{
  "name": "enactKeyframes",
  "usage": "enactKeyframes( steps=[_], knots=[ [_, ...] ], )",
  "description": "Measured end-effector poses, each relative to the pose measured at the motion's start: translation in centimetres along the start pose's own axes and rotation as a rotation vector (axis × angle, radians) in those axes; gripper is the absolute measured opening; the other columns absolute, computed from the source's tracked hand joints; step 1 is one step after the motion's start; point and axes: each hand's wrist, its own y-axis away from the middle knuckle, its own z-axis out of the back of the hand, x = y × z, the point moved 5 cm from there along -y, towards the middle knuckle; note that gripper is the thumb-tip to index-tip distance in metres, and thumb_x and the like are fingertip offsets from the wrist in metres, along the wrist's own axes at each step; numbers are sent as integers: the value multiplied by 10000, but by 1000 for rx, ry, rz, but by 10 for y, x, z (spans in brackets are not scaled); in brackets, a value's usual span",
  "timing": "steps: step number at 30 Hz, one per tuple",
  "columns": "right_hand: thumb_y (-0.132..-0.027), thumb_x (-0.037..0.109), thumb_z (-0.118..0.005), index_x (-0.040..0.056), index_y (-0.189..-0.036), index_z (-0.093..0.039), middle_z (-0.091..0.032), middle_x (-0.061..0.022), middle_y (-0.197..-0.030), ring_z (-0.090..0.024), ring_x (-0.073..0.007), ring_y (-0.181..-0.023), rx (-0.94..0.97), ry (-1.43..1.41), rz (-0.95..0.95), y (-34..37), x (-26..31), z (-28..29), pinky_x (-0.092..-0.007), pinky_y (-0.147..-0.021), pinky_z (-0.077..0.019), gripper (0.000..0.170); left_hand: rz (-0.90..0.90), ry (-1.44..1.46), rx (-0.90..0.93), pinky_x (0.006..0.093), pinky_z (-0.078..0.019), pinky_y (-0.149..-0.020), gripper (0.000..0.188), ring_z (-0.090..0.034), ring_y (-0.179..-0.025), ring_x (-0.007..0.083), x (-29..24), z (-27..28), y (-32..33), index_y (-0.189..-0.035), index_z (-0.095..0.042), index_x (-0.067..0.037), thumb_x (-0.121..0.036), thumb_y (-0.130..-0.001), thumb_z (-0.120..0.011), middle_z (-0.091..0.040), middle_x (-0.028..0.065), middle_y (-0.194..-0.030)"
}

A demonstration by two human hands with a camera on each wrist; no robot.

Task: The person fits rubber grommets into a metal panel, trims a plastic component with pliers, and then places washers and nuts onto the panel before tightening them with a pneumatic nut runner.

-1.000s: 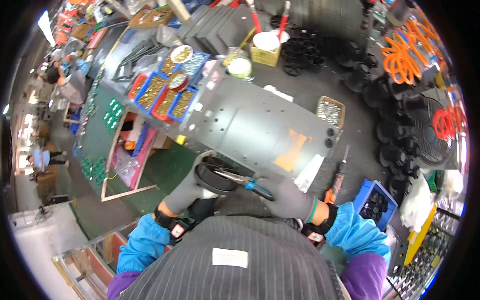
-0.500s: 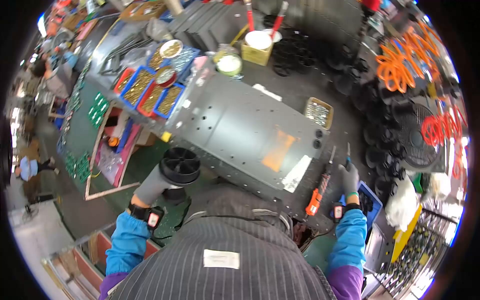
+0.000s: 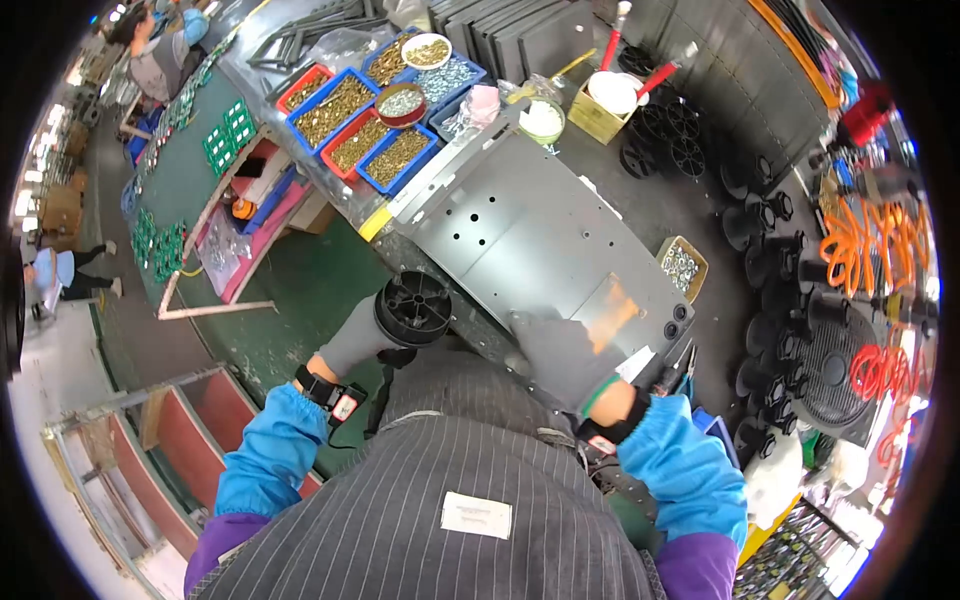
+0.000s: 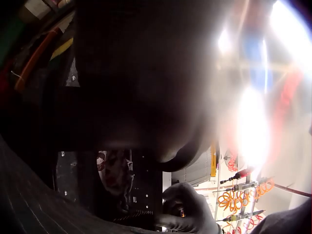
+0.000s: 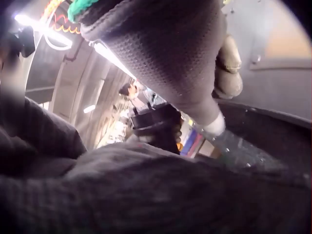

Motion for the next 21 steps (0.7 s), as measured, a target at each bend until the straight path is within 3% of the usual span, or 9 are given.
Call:
enactKeyframes(
  steps=[2, 8, 10, 13, 18, 20, 21],
  knots=[
    [-865, 207, -672, 56, -1203, -604, -693, -160, -928, -696, -343, -892, 76, 164, 51, -16, -2, -19, -449, -737, -553, 377, -3, 29, -30, 333, -513, -973, 699, -638, -1058, 160, 2, 2, 0, -1289, -601, -5, -183, -691, -917, -704, 78, -1182],
    [-832, 142, -639, 60, -1134, -608, -668, -164, -804, -690, -349, -787, -43, 25, 176, -18, -2, -7, -476, -664, -540, 314, -113, 19, -149, 356, -509, -987, 712, -671, -1071, 236, 23, 9, -2, -1269, -611, -16, -272, -685, -926, -704, 127, -1163],
    [-806, 119, -685, 33, -1050, -648, -661, -178, -792, -673, -361, -701, -63, 33, 11, -12, -9, 15, -437, -628, -529, 262, -142, 58, -158, 365, -516, -977, 713, -681, -1067, 262, 26, 9, -6, -1266, -612, -17, -289, -686, -926, -705, 144, -1154],
    [-785, 91, -702, 40, -978, -654, -643, -164, -705, -647, -344, -592, -61, -25, 7, -14, -21, 38, -395, -583, -519, 205, -204, 32, -170, 348, -514, -995, 719, -662, -1078, 195, 21, 2, -21, -1310, -594, -12, -229, -707, -921, -703, 119, -1197],
    [-790, 99, -697, 59, -957, -649, -657, -159, -730, -687, -329, -662, -6, -25, -80, -17, -12, 70, -406, -620, -538, 177, -179, 55, -135, 351, -524, -978, 706, -681, -1065, 220, 7, -18, -69, -1285, -610, -9, -249, -699, -923, -712, 122, -1189],
    [-791, 84, -705, 37, -906, -611, -608, -163, -666, -650, -310, -587, -32, -70, -3, -17, -11, 73, -384, -564, -507, 156, -180, -49, -164, 366, -531, -961, 719, -693, -1061, 268, -12, -23, -82, -1254, -621, -12, -321, -682, -928, -713, 148, -1165],
    [-788, 113, -695, 71, -969, -643, -656, -155, -732, -683, -331, -659, 12, -14, -23, -16, -15, 72, -403, -625, -544, 193, -198, -45, -160, 366, -531, -961, 719, -693, -1061, 268, -18, -26, -89, -1254, -621, -12, -321, -682, -928, -713, 148, -1165]
  ],
)
